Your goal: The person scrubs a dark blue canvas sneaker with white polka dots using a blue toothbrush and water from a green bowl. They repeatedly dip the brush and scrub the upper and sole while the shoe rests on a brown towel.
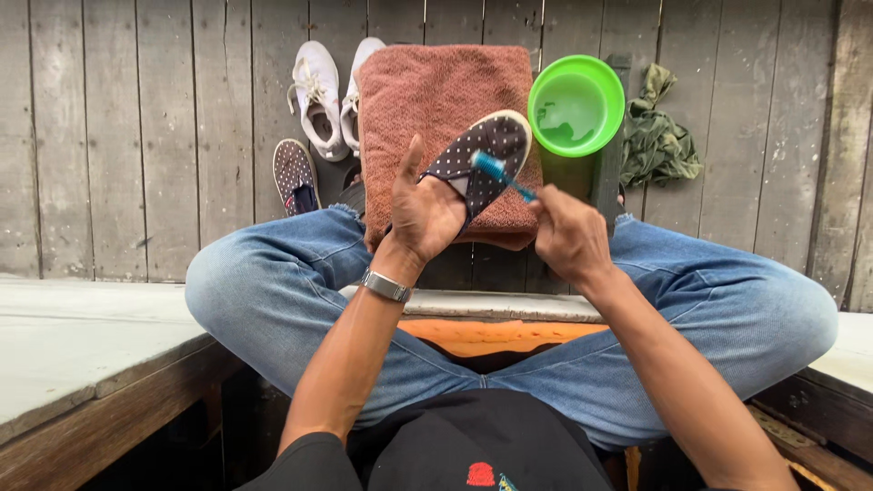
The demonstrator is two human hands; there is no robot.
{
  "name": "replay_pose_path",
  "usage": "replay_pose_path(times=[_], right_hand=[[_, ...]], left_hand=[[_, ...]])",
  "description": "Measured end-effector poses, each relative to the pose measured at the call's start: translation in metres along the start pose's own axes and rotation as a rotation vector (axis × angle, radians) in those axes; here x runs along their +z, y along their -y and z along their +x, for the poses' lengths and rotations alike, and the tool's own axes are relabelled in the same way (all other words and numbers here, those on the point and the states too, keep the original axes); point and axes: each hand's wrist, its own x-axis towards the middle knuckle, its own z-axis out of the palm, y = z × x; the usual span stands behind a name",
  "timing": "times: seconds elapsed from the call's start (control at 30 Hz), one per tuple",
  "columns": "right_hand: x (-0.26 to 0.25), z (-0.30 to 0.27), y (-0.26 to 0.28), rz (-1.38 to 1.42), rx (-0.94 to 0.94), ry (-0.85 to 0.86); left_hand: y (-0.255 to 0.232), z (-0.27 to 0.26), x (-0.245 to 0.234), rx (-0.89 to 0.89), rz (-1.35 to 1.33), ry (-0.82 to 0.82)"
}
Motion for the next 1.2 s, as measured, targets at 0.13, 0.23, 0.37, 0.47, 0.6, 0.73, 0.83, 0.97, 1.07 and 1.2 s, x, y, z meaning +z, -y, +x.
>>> replay_pose_path(times=[0.13,0.23,0.37,0.47,0.6,0.73,0.83,0.97,1.07,1.2], right_hand=[[-0.030,0.016,-0.004,-0.075,-0.094,-0.091],[-0.031,0.018,0.001,-0.011,-0.080,-0.167],[-0.031,0.021,0.007,0.011,-0.112,-0.129],[-0.032,0.024,-0.001,0.102,-0.084,-0.144],[-0.038,0.020,0.014,0.071,-0.111,-0.036],[-0.040,0.026,-0.002,0.064,-0.037,-0.124],[-0.036,0.023,0.005,0.096,-0.103,0.068],[-0.038,0.030,0.007,0.115,-0.126,-0.043],[-0.026,0.034,-0.001,0.078,-0.155,-0.038],[-0.027,0.041,0.001,0.068,-0.137,-0.137]], left_hand=[[-0.008,-0.009,0.027,-0.026,0.013,-0.058],[-0.011,-0.006,0.045,-0.001,0.013,-0.012],[-0.019,-0.003,0.050,0.001,0.065,-0.030],[-0.018,0.001,0.054,0.019,0.083,-0.016],[-0.024,-0.003,0.059,0.003,0.032,0.015],[-0.019,-0.011,0.078,-0.005,-0.123,0.032],[-0.016,-0.007,0.068,-0.001,-0.093,0.026],[-0.014,-0.009,0.057,-0.002,0.000,0.080],[-0.014,-0.006,0.054,0.001,0.020,0.077],[-0.013,-0.007,0.056,-0.001,0.017,0.083]])
